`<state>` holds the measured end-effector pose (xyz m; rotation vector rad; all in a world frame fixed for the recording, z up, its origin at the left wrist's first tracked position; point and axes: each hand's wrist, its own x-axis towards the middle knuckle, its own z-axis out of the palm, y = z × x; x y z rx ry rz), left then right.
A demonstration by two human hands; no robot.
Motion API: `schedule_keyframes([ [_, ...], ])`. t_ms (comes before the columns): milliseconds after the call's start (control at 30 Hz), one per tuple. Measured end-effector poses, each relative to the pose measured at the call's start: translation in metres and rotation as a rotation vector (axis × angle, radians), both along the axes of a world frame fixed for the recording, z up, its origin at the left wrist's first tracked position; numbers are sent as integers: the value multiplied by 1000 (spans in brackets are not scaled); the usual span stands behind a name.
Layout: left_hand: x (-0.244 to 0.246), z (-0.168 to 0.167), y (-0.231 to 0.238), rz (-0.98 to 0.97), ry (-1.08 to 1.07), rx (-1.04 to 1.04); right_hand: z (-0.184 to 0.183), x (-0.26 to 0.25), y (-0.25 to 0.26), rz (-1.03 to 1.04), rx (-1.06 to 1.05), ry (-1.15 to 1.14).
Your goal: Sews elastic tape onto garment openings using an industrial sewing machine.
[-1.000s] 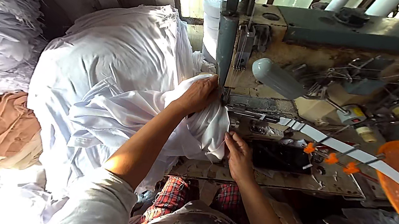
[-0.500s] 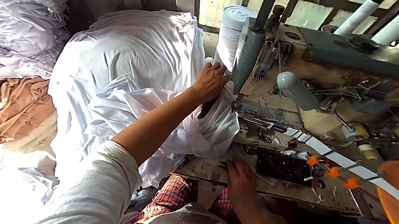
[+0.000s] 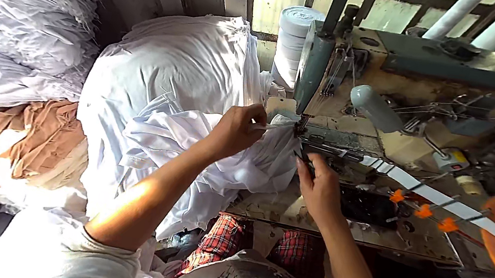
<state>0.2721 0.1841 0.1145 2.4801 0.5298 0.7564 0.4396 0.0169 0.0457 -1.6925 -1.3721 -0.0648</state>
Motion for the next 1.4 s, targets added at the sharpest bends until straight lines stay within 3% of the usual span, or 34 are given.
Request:
schedule_keyframes([
  [67,3,-12,-5,69,-120,139,15,-5,17,-40,-76,-69],
  [200,6,-26,-17,113,-230,208,31,-18,40,-110,-155,-162],
  [333,9,-41,-19,-3,-349,165,37,-20,47,-157,-229,-149],
  [467,6,-48,-19,-66,-272,194,38,-11,55,-144,-230,-143],
  [633,11,-44,-9,123,-277,568,31,-10,61,-129,-131,-178],
  [767,11,-47,-7,92,-337,685,30,-15,62,-131,-104,-142],
  [967,11,-58,-14,66,-375,631,28,-20,65,-131,-176,-165],
  [1167,-9,-46,0,40,-319,476,0,-15,42,-42,79,-246],
  [1267,-47,-36,41,215,-412,246,-43,-17,-2,-52,93,-241],
  [1400,-103,-34,96,656,-578,-142,-87,-13,-40,-106,-141,-311],
])
